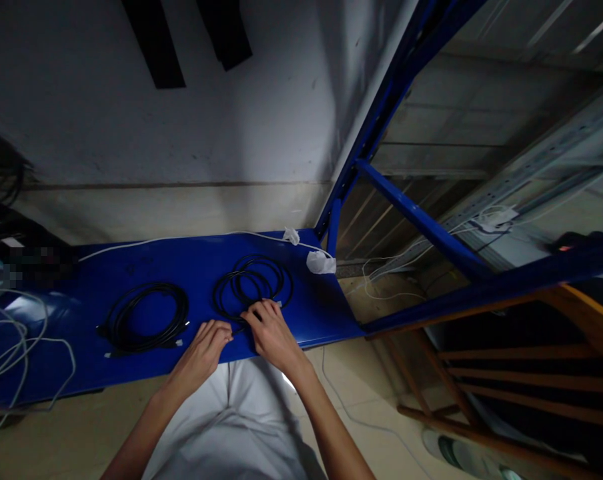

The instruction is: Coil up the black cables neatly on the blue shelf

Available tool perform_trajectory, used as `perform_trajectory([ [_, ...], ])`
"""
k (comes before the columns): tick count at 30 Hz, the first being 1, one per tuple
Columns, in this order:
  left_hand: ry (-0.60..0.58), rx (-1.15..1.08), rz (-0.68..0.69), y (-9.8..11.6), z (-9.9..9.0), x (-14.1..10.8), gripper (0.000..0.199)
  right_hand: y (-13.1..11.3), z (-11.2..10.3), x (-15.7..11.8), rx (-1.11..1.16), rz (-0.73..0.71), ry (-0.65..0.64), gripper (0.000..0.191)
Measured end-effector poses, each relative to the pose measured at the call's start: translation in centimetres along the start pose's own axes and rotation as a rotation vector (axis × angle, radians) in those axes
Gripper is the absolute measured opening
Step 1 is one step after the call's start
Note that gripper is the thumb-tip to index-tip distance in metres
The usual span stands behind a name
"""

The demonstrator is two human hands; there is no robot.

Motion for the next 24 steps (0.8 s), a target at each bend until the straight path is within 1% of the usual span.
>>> perform_trajectory([
  [4, 0.090, 0.038, -0.011, -1.1, -0.4, -1.2, 0.024, -0.8, 0.8, 0.3, -0.019, -0.026, -0.052, 0.038],
  [8, 0.203, 0.063, -0.018, -2.0, -1.3, -1.9, 0.019, -1.7, 1.8, 1.0, -0.089, -0.100, -0.085, 0.027],
  [11, 0.274, 0.012, -0.048, -2.3, -2.1, -2.4, 0.021, -2.1, 2.2, 1.8, -0.126, -0.149, -0.094, 0.020],
  [14, 0.372, -0.101, -0.138, -2.5, -2.9, -2.8, 0.022, -2.3, 2.6, 2.2, -0.120, -0.171, -0.077, 0.018],
  [17, 0.455, -0.190, -0.312, -2.6, -3.7, -2.4, 0.012, -2.0, 3.4, 2.0, -0.105, -0.172, -0.075, 0.016],
  [18, 0.451, -0.217, -0.350, -2.5, -3.8, -2.0, 0.008, -1.8, 3.8, 1.8, -0.100, -0.166, -0.077, 0.017],
  [20, 0.402, -0.260, -0.364, -2.1, -3.9, -1.2, 0.004, -1.4, 4.4, 1.4, -0.087, -0.140, -0.067, 0.019],
  [22, 0.348, -0.275, -0.348, -1.6, -3.6, -0.5, 0.004, -1.3, 4.7, 0.9, -0.063, -0.099, -0.016, 0.021],
  [24, 0.325, -0.287, -0.360, -1.2, -3.1, -0.1, 0.004, -1.4, 4.8, 0.4, -0.016, -0.043, 0.055, 0.027],
])
Point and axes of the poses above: each hand's wrist, its own x-axis towards the middle knuckle, its own z-axis out of the palm, y = z × x, the point moved 3 cm from there along x, towards the middle knuckle, and after that the axes turned 15 degrees about x, right-handed, at the moved point
